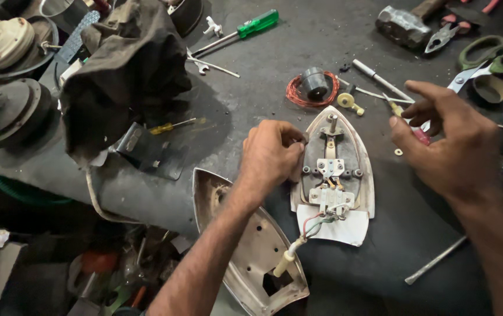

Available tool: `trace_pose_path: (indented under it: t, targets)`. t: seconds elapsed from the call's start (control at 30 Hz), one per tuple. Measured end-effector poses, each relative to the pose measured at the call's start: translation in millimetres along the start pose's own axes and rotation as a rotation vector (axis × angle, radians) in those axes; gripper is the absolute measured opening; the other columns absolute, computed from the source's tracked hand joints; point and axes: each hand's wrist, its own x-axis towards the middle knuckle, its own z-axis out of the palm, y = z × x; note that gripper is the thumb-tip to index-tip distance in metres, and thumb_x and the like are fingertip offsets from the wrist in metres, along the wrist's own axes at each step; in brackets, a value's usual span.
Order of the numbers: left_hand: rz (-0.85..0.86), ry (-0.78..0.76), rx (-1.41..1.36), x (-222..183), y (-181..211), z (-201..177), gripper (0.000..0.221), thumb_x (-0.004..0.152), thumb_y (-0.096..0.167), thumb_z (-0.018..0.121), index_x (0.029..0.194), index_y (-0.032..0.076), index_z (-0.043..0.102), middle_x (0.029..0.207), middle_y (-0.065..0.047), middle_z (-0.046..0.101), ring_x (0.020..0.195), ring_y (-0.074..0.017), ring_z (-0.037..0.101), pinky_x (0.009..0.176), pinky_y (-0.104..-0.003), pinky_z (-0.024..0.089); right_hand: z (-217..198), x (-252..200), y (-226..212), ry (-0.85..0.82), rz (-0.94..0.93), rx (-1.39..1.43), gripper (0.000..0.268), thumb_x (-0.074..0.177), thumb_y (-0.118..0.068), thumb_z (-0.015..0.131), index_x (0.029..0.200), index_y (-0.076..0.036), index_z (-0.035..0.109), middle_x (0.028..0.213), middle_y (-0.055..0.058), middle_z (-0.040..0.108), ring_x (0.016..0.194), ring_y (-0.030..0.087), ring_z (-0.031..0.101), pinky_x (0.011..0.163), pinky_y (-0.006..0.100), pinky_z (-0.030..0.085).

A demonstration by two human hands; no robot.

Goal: The person disassembles a white electric iron, removes screws, and handles internal components including the heating element and wiring. They wipe the metal soleplate and reposition parts on a cluttered workbench.

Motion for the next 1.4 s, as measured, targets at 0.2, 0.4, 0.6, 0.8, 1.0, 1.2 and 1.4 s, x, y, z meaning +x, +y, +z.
trace_pose_path:
  t: [0.2, 0.4, 0.6, 0.8, 1.0, 1.2, 1.4]
  targets:
    - [0.031, -0.001, -0.089, 5, 6, -1, 0.019, 0.080, 0.011, 0.068, 0.095, 0.006, 0.079, 0.079, -0.011, 0.079, 0.077, -0.0220, 0.080, 0.081, -0.033, 0.062, -1, 5, -9, -0.027, -0.014, -0.024, 0.046, 0.088, -0.012, 0.081, 0.129, 0.001, 0.064, 0.095, 0.015, 0.075, 0.074, 0.024, 0.071, 0.068, 0.036, 0.058]
    - [0.011, -0.050, -0.037, -12, 2, -5, 0.022, 0.079, 0.009, 0.065, 0.094, 0.009, 0.080, 0.077, -0.015, 0.078, 0.075, -0.0258, 0.079, 0.083, -0.035, 0.061, -2, 5, -5, -0.021, 0.039, 0.035, 0.045, 0.094, -0.012, 0.079, 0.134, 0.001, 0.062, 0.101, 0.015, 0.075, 0.079, 0.022, 0.071, 0.069, 0.033, 0.058]
    - [0.099, 0.014, -0.006, 21, 7, 1, 0.020, 0.070, 0.006, 0.068, 0.085, 0.008, 0.082, 0.079, -0.016, 0.077, 0.078, -0.0293, 0.078, 0.083, -0.037, 0.059, 5, 2, -4, -0.024, -0.034, -0.020, 0.045, 0.091, -0.011, 0.080, 0.131, 0.003, 0.062, 0.095, 0.015, 0.075, 0.076, 0.023, 0.071, 0.066, 0.034, 0.058]
    - [0.047, -0.058, -0.023, -2, 0, -5, 0.018, 0.074, 0.007, 0.068, 0.087, 0.009, 0.081, 0.085, -0.013, 0.079, 0.083, -0.0242, 0.079, 0.083, -0.035, 0.061, -6, -2, -3, 0.004, -0.008, -0.037, 0.046, 0.096, -0.012, 0.080, 0.135, 0.001, 0.060, 0.100, 0.014, 0.075, 0.079, 0.023, 0.071, 0.071, 0.034, 0.058]
    - [0.028, -0.056, 0.003, 16, -3, 3, 0.024, 0.073, 0.007, 0.068, 0.091, 0.013, 0.083, 0.086, -0.013, 0.079, 0.080, -0.0236, 0.079, 0.082, -0.034, 0.060, 1, 3, -6, 0.021, -0.083, -0.011, 0.042, 0.098, -0.011, 0.079, 0.133, 0.002, 0.059, 0.096, 0.015, 0.075, 0.079, 0.023, 0.072, 0.069, 0.033, 0.059]
    - [0.104, -0.016, 0.014, 36, 1, 7, 0.021, 0.070, 0.007, 0.073, 0.087, 0.011, 0.084, 0.084, -0.014, 0.079, 0.080, -0.0244, 0.079, 0.082, -0.034, 0.060, -4, 0, -8, -0.010, 0.000, 0.041, 0.046, 0.093, -0.010, 0.078, 0.134, 0.001, 0.059, 0.097, 0.015, 0.074, 0.077, 0.022, 0.070, 0.066, 0.033, 0.057]
    - [0.035, -0.092, 0.022, 6, -9, -4, 0.019, 0.073, 0.009, 0.074, 0.090, 0.010, 0.082, 0.085, -0.012, 0.080, 0.079, -0.0213, 0.080, 0.080, -0.033, 0.061, -7, -3, -5, 0.057, -0.036, 0.035, 0.050, 0.097, -0.009, 0.078, 0.139, 0.000, 0.054, 0.100, 0.015, 0.074, 0.080, 0.021, 0.070, 0.073, 0.034, 0.058]
